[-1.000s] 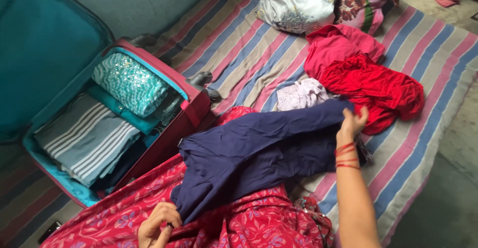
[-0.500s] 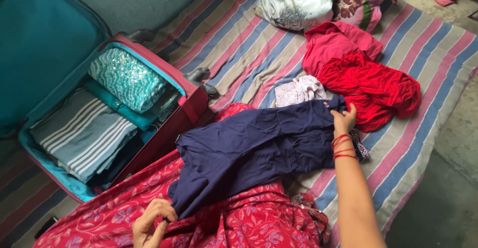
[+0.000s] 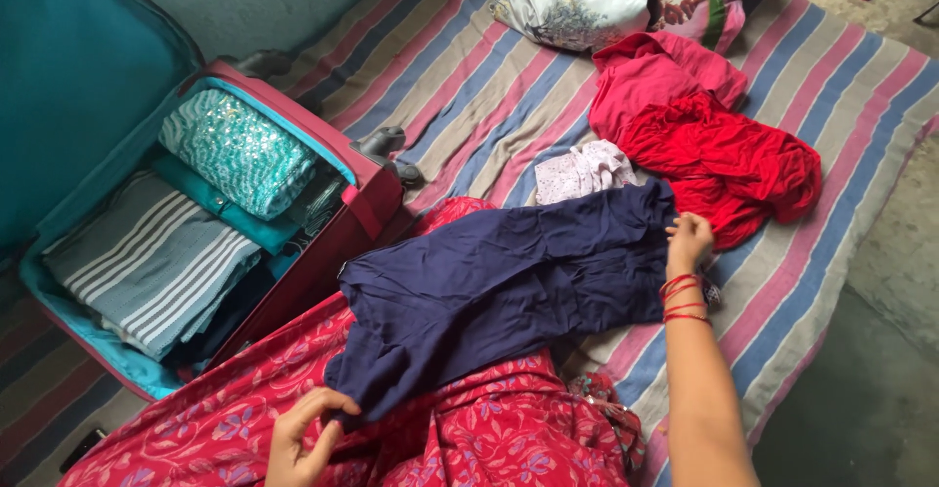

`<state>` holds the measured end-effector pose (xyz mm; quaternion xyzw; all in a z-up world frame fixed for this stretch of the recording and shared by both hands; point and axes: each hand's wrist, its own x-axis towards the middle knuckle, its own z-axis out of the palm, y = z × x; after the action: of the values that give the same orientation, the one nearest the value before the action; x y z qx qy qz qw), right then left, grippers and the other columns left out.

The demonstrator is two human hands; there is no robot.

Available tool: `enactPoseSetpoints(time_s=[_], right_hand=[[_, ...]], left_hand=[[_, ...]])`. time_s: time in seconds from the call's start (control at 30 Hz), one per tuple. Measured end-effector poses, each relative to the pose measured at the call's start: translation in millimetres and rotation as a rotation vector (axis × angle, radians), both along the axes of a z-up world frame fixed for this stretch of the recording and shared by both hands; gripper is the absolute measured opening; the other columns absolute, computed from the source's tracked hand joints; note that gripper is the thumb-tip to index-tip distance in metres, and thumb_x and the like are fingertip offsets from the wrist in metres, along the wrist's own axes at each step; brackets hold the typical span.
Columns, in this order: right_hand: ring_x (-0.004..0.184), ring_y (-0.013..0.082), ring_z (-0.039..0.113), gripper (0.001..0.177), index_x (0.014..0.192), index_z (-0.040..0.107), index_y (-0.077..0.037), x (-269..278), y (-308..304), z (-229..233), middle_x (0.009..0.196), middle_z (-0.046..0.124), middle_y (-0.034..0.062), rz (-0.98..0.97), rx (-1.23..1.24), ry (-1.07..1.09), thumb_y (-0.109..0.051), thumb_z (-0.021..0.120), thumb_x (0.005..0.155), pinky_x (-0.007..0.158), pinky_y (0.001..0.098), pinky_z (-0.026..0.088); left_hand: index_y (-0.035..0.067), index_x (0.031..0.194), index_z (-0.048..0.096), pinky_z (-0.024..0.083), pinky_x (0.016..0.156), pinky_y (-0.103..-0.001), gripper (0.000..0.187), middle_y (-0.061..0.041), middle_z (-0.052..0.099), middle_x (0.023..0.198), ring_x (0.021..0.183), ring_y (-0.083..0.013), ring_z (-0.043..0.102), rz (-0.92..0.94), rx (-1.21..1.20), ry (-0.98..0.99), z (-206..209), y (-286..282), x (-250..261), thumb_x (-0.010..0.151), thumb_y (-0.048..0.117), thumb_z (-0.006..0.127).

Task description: Folding various items of clothing and organizing them into a suitcase placed on a bed.

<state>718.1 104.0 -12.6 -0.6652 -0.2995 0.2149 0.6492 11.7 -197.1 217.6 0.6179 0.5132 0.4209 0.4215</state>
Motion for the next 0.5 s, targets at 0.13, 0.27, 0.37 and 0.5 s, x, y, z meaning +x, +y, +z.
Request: enactPoseSetpoints(time_s=[0.13, 0.27, 0.37, 0.5], right_hand=[[0.102, 0.0269, 0.064, 0.023, 0.118, 0.072, -0.004, -55.5, -13.6, 50.1, 0.114, 0.067, 0.0160, 0.112, -0.023, -0.586, -0.018, 0.074, 0.100, 0.092, 0.0369, 0.051], [0.128, 0.0373, 0.052, 0.031, 0.118, 0.076, -0.010, -95.5, -10.4, 88.2, 0.139, 0.057, 0.0213, 0.332, -0.008, -0.936, -0.015, 0.081, 0.088, 0.110, 0.0440, 0.042], [0.132, 0.0414, 0.047, 0.044, 0.121, 0.073, -0.010, -83.3, 0.2, 60.9, 0.145, 0.054, 0.0218, 0.425, -0.123, -0.997, -0.018, 0.086, 0.079, 0.111, 0.0468, 0.038], [0.133, 0.0350, 0.054, 0.056, 0.138, 0.062, 0.000, -68.8, -0.5, 49.9, 0.147, 0.052, 0.0196, 0.304, -0.038, -0.694, -0.013, 0.080, 0.087, 0.107, 0.0413, 0.046]], left_hand=[[0.003, 0.102, 0.075, 0.053, 0.068, -0.030, 0.030, -0.006, 0.078, 0.091, 0.072, -0.0189, 0.068, -0.035, -0.240, 0.118, 20.8, 2.4, 11.0, 0.075, -0.002, 0.062], [0.002, 0.106, 0.072, 0.057, 0.077, -0.029, 0.031, -0.006, 0.079, 0.095, 0.085, -0.0186, 0.076, -0.110, -0.144, 0.132, 34.2, 5.8, 21.0, 0.077, -0.001, 0.062], [0.002, 0.105, 0.071, 0.058, 0.081, -0.031, 0.029, -0.009, 0.077, 0.096, 0.090, -0.0199, 0.078, -0.169, -0.137, 0.107, 42.3, 2.8, 24.8, 0.078, 0.000, 0.062], [0.003, 0.105, 0.072, 0.057, 0.085, -0.033, 0.030, -0.010, 0.075, 0.097, 0.092, -0.0215, 0.075, -0.203, -0.147, 0.141, 56.3, 0.5, 25.5, 0.076, 0.000, 0.063]])
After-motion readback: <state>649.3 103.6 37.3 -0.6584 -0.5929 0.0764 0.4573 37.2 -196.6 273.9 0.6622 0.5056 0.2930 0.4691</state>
